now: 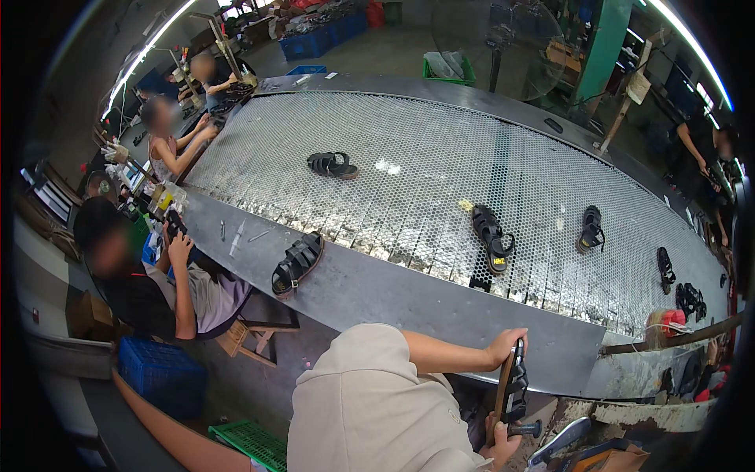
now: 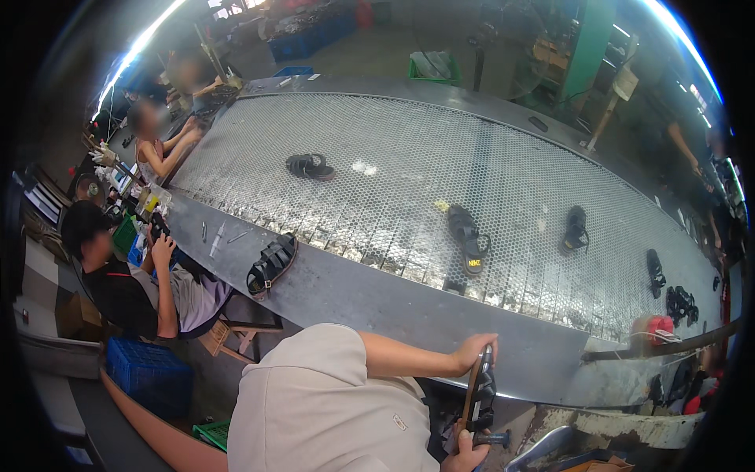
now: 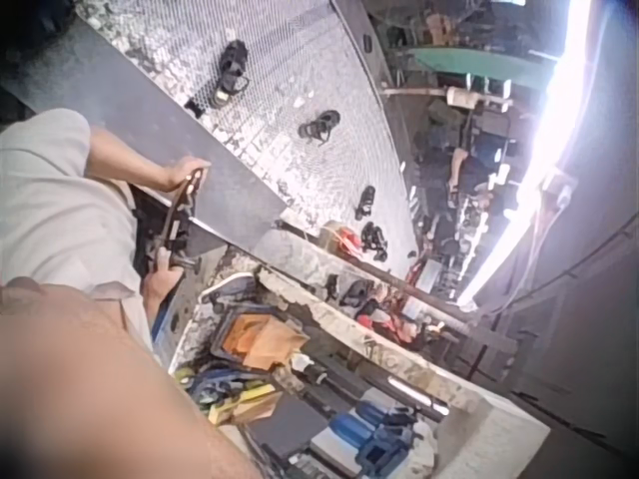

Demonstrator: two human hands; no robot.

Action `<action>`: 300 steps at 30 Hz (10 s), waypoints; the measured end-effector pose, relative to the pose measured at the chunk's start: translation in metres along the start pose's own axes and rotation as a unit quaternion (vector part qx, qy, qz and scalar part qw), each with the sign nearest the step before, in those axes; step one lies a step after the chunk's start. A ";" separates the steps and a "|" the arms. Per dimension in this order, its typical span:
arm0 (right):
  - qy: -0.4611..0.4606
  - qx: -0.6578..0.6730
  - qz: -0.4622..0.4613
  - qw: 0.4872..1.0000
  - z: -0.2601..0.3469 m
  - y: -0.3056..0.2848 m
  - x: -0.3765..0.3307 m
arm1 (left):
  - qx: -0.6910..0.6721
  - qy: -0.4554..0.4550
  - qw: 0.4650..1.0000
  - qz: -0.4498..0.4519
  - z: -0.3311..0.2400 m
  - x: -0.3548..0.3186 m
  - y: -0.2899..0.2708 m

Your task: The recorder is attaching soles to sandal uppers using a press machine on a production line.

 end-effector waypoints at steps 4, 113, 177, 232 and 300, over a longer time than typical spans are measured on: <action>0.031 -0.083 0.060 0.994 0.027 0.014 -0.003 | -0.016 -0.008 1.000 -0.003 -0.001 0.002 0.003; -0.331 -0.490 -0.633 0.500 0.231 -0.151 0.135 | -0.185 -0.136 0.973 0.024 -0.039 0.144 -0.139; -0.336 -0.371 0.162 0.850 0.025 0.036 0.018 | -0.110 0.106 0.881 -0.448 -0.156 0.063 -0.370; -0.022 0.008 -0.092 0.995 0.054 0.012 0.028 | 0.221 -0.104 0.940 0.237 -0.098 0.120 0.091; -0.371 -0.511 -0.661 0.406 0.277 -0.180 0.115 | 0.773 -0.064 0.576 -0.258 -0.148 0.380 -0.190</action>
Point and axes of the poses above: each hand's wrist, its own x-axis towards the middle knuckle, its own y-axis out of the palm, z = x × y, the point moved 2 cm from there along x, towards the middle knuckle, and after that the axes turned 15 degrees about x, right-handed, at the moved point
